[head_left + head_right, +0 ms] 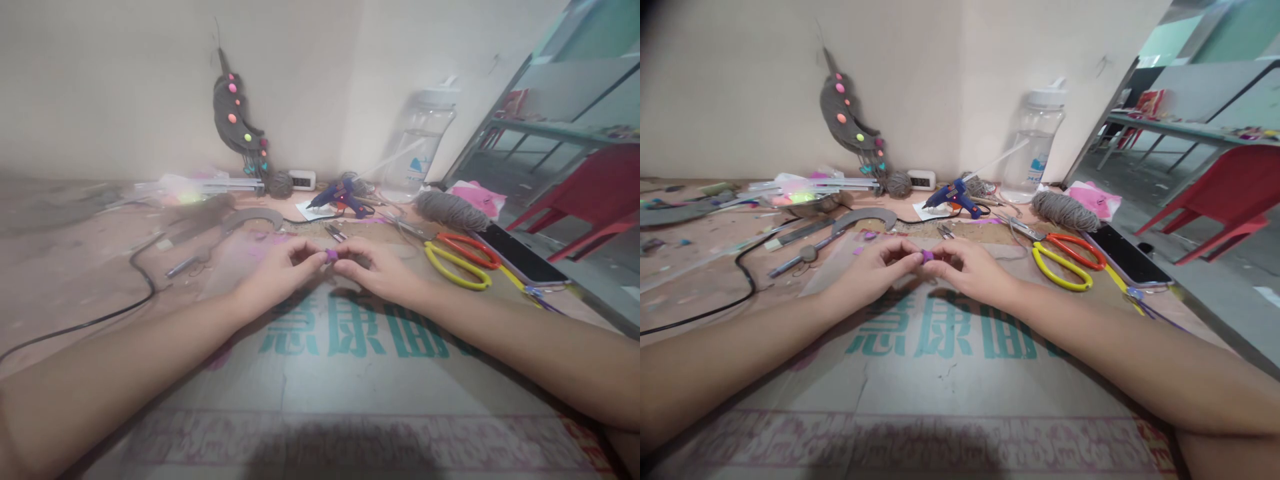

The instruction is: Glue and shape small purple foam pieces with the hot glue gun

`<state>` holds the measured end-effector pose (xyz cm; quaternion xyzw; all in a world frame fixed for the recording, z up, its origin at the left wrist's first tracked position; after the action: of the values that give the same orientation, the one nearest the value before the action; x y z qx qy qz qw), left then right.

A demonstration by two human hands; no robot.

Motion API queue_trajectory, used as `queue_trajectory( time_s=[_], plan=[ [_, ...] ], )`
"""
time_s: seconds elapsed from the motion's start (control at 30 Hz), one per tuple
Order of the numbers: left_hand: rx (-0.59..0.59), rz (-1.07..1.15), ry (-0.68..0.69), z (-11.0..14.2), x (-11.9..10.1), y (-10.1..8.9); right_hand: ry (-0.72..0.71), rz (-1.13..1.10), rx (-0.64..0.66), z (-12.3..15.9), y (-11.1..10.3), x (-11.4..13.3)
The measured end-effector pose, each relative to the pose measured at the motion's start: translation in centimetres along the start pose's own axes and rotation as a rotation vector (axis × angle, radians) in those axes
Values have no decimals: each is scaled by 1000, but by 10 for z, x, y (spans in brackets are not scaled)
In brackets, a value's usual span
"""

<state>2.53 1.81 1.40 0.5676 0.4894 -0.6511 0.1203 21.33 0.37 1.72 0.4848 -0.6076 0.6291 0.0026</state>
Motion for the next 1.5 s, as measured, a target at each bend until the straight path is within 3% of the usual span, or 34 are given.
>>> queue_trajectory(
  time_s=[0.13, 0.33, 0.53, 0.77, 1.0, 1.5],
  plan=[
    [-26, -10, 20, 0, -1, -2, -26, 70, -19, -1, 2, -3],
    [-94, 67, -49, 2, -2, -3, 55, -51, -90, 2, 0, 0],
    [-136, 76, -50, 1, -2, -4, 98, -3, -121, 3, -1, 0],
    [-135, 63, -43, 2, -2, -5, 41, 50, -15, -1, 0, -1],
    [-111, -88, 31, 5, -4, -2, 81, -22, -166, 2, -2, 3],
    [-34, -122, 59, 5, -5, 0, 11, 70, -124, 1, 3, 2]
  ],
)
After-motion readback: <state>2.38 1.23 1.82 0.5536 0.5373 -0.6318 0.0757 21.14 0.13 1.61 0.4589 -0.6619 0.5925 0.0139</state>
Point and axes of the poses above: each hand's wrist, its own z-axis away from the middle knuckle, its own y-axis out of the palm, x = y × z, the point moved 1 cm from there along -z, towards the middle knuckle, and after that the axes turned 13 degrees about x, right-handed, at the moved point
